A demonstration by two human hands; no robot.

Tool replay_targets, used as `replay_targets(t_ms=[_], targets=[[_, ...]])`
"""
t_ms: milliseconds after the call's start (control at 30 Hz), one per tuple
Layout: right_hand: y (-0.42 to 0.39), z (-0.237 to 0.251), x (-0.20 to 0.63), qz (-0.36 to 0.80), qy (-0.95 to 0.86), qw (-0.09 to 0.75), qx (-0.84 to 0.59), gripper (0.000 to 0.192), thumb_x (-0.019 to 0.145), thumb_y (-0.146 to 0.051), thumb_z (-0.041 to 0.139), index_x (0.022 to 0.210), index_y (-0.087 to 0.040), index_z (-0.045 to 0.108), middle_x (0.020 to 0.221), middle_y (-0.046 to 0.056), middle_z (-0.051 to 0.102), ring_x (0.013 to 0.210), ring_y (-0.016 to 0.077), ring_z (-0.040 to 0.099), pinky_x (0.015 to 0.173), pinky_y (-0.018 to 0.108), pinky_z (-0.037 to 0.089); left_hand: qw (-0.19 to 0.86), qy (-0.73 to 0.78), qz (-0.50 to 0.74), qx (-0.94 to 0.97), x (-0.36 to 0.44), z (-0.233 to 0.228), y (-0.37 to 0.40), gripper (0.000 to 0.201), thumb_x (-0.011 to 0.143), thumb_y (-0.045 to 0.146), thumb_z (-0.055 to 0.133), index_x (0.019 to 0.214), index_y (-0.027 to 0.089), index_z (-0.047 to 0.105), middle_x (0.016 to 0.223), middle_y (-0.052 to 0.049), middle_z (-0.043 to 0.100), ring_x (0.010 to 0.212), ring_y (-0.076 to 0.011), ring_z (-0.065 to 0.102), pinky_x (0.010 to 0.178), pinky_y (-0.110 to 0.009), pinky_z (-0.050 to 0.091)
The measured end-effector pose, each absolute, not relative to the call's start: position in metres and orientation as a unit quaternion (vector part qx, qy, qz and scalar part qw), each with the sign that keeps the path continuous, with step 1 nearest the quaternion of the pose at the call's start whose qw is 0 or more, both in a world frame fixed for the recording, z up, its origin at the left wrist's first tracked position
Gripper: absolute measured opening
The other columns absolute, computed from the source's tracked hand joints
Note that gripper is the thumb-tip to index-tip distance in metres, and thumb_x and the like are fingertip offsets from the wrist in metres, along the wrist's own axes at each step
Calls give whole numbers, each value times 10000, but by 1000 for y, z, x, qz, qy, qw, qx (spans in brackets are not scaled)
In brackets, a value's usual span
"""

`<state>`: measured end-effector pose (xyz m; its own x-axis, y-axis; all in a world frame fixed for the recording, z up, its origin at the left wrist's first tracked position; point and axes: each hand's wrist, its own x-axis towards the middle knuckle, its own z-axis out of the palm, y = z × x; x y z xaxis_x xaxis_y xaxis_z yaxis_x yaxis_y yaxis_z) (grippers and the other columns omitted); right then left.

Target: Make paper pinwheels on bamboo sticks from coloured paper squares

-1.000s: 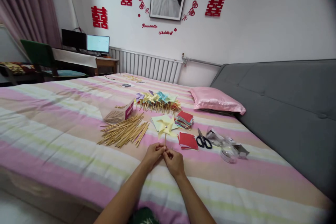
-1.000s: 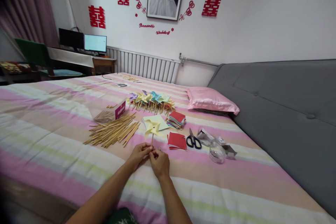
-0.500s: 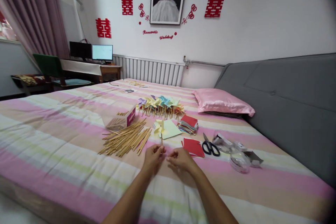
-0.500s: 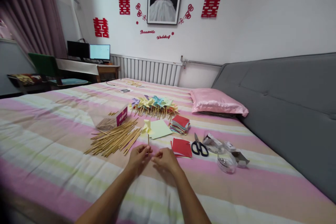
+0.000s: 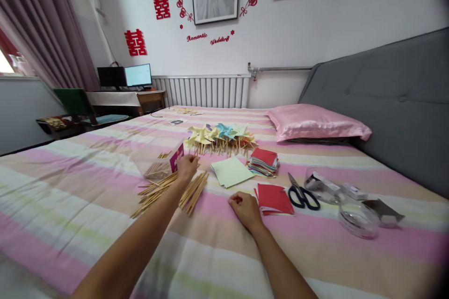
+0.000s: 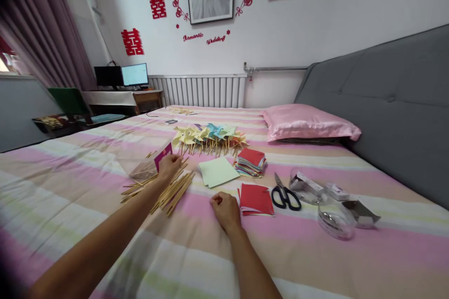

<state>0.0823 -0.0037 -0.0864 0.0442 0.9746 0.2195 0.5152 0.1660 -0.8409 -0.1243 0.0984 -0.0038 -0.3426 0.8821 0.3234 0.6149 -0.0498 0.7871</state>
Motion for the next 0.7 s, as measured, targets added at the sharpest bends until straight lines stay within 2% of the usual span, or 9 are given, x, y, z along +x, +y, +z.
replay_targets(t_ms=[100,200,467,700], targets=[[-2,-92,86,273,-639,423,-581,138,717,-256,574,715,-201,700,685,31,702,656,167,632,612,250,430,98,714,421,550,-126,0,121,180,701,282,616,778,159,723,768,-94,704,798,-241,621,697,-296,407],[1,-92,89,279,-640,418,-581,127,711,-257,585,713,-210,703,678,24,702,635,161,629,587,243,419,87,740,384,546,-122,-2,142,195,706,288,617,800,161,731,764,-109,711,775,-246,633,655,-292,408],[4,-91,89,286,-635,411,-588,116,706,-248,592,702,-227,705,667,16,700,631,161,624,569,242,403,82,765,355,531,-108,-21,187,238,750,286,563,856,155,732,771,-95,719,671,-204,631,560,-261,397],[5,-89,90,299,-626,417,-587,112,700,-227,596,711,-234,707,671,2,695,631,152,617,567,233,402,81,759,340,549,-80,-38,224,222,745,298,573,843,176,731,839,-86,721,730,-202,628,601,-260,410]])
